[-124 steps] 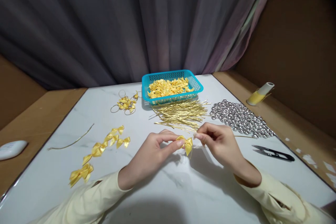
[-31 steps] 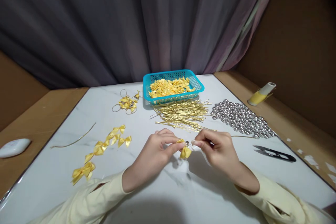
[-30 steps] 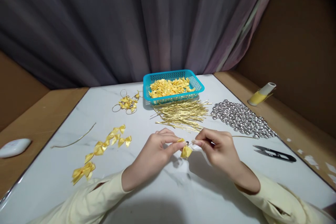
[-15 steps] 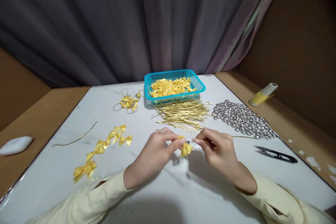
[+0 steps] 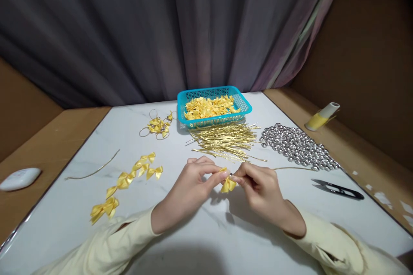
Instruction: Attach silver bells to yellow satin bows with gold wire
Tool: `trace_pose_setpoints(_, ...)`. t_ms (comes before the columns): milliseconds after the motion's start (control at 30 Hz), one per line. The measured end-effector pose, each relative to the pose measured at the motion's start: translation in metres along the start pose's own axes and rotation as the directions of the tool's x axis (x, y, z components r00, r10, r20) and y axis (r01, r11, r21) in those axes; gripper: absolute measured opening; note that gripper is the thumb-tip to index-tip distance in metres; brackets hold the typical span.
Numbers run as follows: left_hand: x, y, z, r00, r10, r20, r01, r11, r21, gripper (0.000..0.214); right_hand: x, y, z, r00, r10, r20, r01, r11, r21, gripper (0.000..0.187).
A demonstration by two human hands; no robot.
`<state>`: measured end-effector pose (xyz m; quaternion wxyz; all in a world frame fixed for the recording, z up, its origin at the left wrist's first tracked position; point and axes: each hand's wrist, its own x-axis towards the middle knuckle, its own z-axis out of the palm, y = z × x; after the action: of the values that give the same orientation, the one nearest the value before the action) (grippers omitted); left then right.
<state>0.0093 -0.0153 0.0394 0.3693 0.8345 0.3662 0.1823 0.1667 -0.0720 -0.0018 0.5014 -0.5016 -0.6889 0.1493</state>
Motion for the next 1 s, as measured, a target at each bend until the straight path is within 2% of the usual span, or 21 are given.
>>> trace_pose_setpoints(167, 0.003, 0.004, -0.01, 0.997, -0.061, 0.045, 0.063, 0.996, -0.066, 0.029, 0.009, 0.003, -0.008, 0.981, 0.14, 0.137, -0.157, 0.981, 0.118, 0.021)
trace_pose_setpoints(300, 0.004, 0.004, -0.014, 0.993, -0.085, 0.083, 0.089, 0.994, -0.056, 0.03, 0.014, 0.007, -0.012, 0.954, 0.172, 0.247, -0.224, 0.954, 0.199, 0.022)
trace_pose_setpoints(533, 0.005, 0.002, -0.018, 0.98, -0.085, 0.18, 0.093, 0.995, -0.04, 0.029, 0.017, 0.014, -0.017, 0.91, 0.218, 0.354, -0.315, 0.916, 0.247, 0.021)
trace_pose_setpoints(700, 0.004, 0.006, -0.021, 0.967, -0.062, 0.247, 0.069, 0.997, -0.019, 0.033, 0.019, 0.016, -0.018, 0.875, 0.218, 0.433, -0.361, 0.889, 0.281, 0.021)
trace_pose_setpoints(1000, 0.004, 0.003, -0.022, 0.936, 0.007, 0.353, 0.021, 0.997, -0.074, 0.035, 0.019, 0.017, -0.016, 0.864, 0.18, 0.469, -0.354, 0.881, 0.313, 0.019)
